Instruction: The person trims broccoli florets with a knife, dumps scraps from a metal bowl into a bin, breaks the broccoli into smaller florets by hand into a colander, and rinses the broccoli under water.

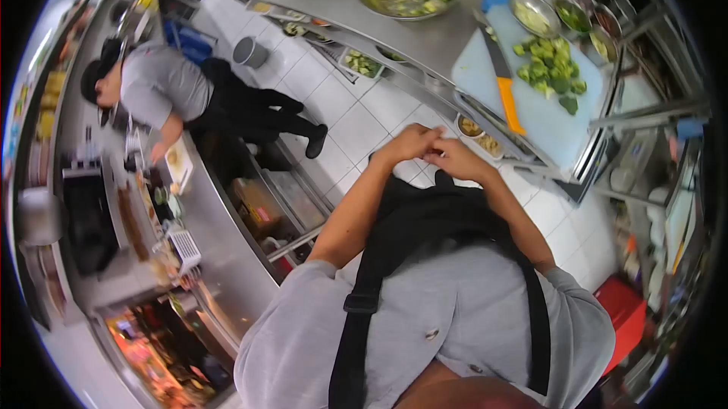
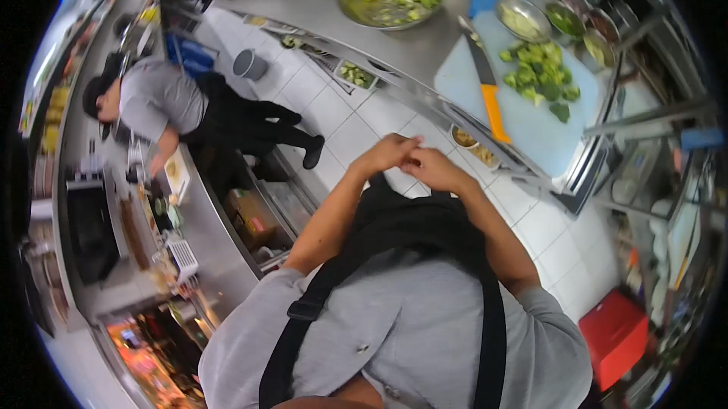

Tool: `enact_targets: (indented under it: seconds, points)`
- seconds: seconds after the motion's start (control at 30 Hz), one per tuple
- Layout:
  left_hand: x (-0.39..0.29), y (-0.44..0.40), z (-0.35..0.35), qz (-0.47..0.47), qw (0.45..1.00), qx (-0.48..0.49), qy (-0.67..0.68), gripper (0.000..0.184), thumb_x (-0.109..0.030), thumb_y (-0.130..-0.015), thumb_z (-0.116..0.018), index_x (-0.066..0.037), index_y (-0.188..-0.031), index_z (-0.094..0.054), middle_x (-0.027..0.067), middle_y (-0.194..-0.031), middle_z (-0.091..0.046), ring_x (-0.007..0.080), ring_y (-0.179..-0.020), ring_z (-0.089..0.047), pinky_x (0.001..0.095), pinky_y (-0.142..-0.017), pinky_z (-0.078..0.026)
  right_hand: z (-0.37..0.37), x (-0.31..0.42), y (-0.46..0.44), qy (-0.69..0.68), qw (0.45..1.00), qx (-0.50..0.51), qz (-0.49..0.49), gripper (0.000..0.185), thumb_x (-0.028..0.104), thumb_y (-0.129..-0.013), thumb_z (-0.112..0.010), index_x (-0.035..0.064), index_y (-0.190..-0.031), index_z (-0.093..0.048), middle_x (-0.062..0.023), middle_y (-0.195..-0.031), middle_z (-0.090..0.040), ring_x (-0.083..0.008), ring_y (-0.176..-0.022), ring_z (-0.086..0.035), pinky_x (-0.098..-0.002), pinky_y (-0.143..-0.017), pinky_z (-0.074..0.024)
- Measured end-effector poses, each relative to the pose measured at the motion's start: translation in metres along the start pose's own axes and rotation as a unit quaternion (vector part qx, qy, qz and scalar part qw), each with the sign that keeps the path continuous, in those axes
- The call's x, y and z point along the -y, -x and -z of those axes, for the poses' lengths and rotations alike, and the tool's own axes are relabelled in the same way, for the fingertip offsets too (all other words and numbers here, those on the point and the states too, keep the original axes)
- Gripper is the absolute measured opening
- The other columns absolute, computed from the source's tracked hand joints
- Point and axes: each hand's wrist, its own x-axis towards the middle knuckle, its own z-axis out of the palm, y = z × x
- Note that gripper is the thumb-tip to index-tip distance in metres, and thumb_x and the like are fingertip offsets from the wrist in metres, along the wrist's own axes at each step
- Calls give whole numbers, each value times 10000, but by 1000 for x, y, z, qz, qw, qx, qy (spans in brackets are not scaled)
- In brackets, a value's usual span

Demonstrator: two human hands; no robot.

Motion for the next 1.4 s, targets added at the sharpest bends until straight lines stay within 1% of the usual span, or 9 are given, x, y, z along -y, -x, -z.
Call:
enact_targets:
  seconds: [0.2,0.3,0.4,0.53,0.6,0.8,1.1,1.2,1.4]
  points:
    - [-18,-29,67,-70,995,-65,23,218,-67,-1011,-573,21,-1110,-746,77,-909,-754,139,-756,-727,268,-674,-577,94,-6,35,16,903,-429,7,292,126,-946,-715,36,-1223,-694,-156,-1150,-710,-320,-1016,-690,-414,-875,-558]
    - [-43,-70,100,-200,951,-227,54,183,-84,-1040,-608,16,-1097,-749,66,-905,-751,113,-745,-693,265,-659,-545,117,-22,27,198,845,-493,-63,422,119,-907,-750,45,-1303,-625,-187,-1169,-677,-383,-1069,-667,-448,-920,-545]
    - [-86,-133,148,-307,885,-350,0,154,-109,-971,-702,20,-993,-783,109,-806,-759,142,-684,-682,311,-658,-544,117,-42,1,153,862,-473,-105,569,132,-872,-787,50,-1375,-535,-217,-1196,-645,-429,-1118,-643,-486,-951,-530]
    - [-140,-200,213,-242,879,-378,-160,183,-146,-926,-687,-4,-981,-789,199,-879,-765,363,-792,-746,415,-758,-594,123,-7,-13,99,864,-442,-222,625,126,-899,-722,51,-1455,-446,-266,-1132,-678,-470,-1026,-680,-496,-909,-548]
    - [-132,-262,233,-197,883,-365,-220,190,-143,-900,-680,-20,-994,-790,214,-930,-771,406,-870,-746,451,-806,-601,121,2,-9,45,878,-430,-208,549,139,-976,-638,38,-1485,-462,-234,-1036,-691,-367,-918,-706,-440,-844,-559]
    - [-122,-338,237,-161,880,-313,-320,179,-171,-793,-749,-73,-939,-780,193,-966,-777,375,-943,-745,437,-833,-588,119,-15,7,-246,860,-414,-168,375,189,-1102,-526,11,-1432,-540,-53,-849,-609,-52,-502,-472,-235,-436,-380]
    - [-124,-318,229,-118,921,-176,-327,338,-375,-767,-817,-87,-937,-765,136,-889,-776,325,-845,-743,418,-802,-587,153,-60,39,-229,884,-377,-153,376,245,-1104,-544,47,-1422,-566,-20,-827,-596,-45,-524,-477,-228,-453,-392]
    - [-136,-308,209,-178,856,-193,-446,517,-546,-756,-828,-108,-1028,-778,170,-902,-775,364,-852,-741,441,-830,-584,163,-54,44,-224,897,-352,-143,397,259,-1102,-552,58,-1444,-556,-7,-830,-596,-55,-532,-482,-236,-460,-393]
    - [-135,-306,206,-171,873,-227,-397,505,-434,-731,-878,-80,-1074,-768,204,-950,-775,362,-921,-742,435,-861,-579,179,-48,52,-188,914,-327,-147,422,248,-1089,-578,52,-1461,-545,-19,-820,-608,-75,-569,-522,-255,-490,-426]
